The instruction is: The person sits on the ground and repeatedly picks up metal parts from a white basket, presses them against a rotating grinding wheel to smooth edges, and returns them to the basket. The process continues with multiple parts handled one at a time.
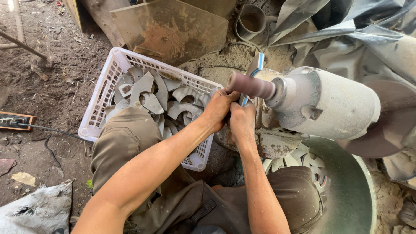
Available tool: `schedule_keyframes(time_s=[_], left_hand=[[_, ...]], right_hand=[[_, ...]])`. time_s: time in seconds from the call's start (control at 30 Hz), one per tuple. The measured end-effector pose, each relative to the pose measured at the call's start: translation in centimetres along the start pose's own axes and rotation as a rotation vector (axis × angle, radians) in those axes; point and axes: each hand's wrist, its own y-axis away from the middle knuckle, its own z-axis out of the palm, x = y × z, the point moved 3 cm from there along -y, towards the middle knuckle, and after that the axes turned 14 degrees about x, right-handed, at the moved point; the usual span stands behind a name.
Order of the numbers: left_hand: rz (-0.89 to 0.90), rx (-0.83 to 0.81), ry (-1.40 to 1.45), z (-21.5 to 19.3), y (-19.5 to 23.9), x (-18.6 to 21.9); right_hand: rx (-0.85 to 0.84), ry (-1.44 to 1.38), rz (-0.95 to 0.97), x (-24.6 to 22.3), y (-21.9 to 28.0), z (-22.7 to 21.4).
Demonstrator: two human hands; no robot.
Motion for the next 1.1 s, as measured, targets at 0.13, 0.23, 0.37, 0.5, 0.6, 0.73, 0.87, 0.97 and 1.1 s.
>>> schedule_keyframes(time_s=[0.13,0.23,0.37,0.5,0.6,0.73,0.87,0.97,1.1], left_hand=[[-0.059,0.039,-0.045,-0.1,0.4,-0.3],[-0.002,0.018,-0.085,0.2,0.1,0.1],[0.090,-0.011,-0.148,0.6,-0.8,0.9],[0.135,-0.039,-0.166,0.5,-1.7,1.0],[0.166,-0.073,-0.149,0.6,-2.3,1.0],[0.185,-0.098,-0.133,0.9,-2.7,1.1],[0.208,-0.112,-0.135,1.1,-2.5,1.3],[0.202,-0.103,-0.121,1.0,-2.3,1.2],[0.133,-0.020,-0.227,0.2,-1.9,0.3]], right_hand=[[-0.002,0.062,0.042,-0.1,0.5,-0.4],[-0.036,-0.018,-0.026,0.3,-0.4,-0.1],[0.046,0.096,-0.135,1.3,-2.1,0.1],[0.001,0.038,-0.240,1.9,-3.1,0.4],[0.011,0.059,-0.283,2.1,-3.6,0.3],[-0.001,0.075,-0.358,2.0,-3.8,0.3],[-0.002,0.056,-0.355,1.8,-3.9,0.4],[-0.005,0.034,-0.305,1.8,-3.7,0.3],[-0.019,0.029,-0.154,1.6,-2.7,-0.2]])
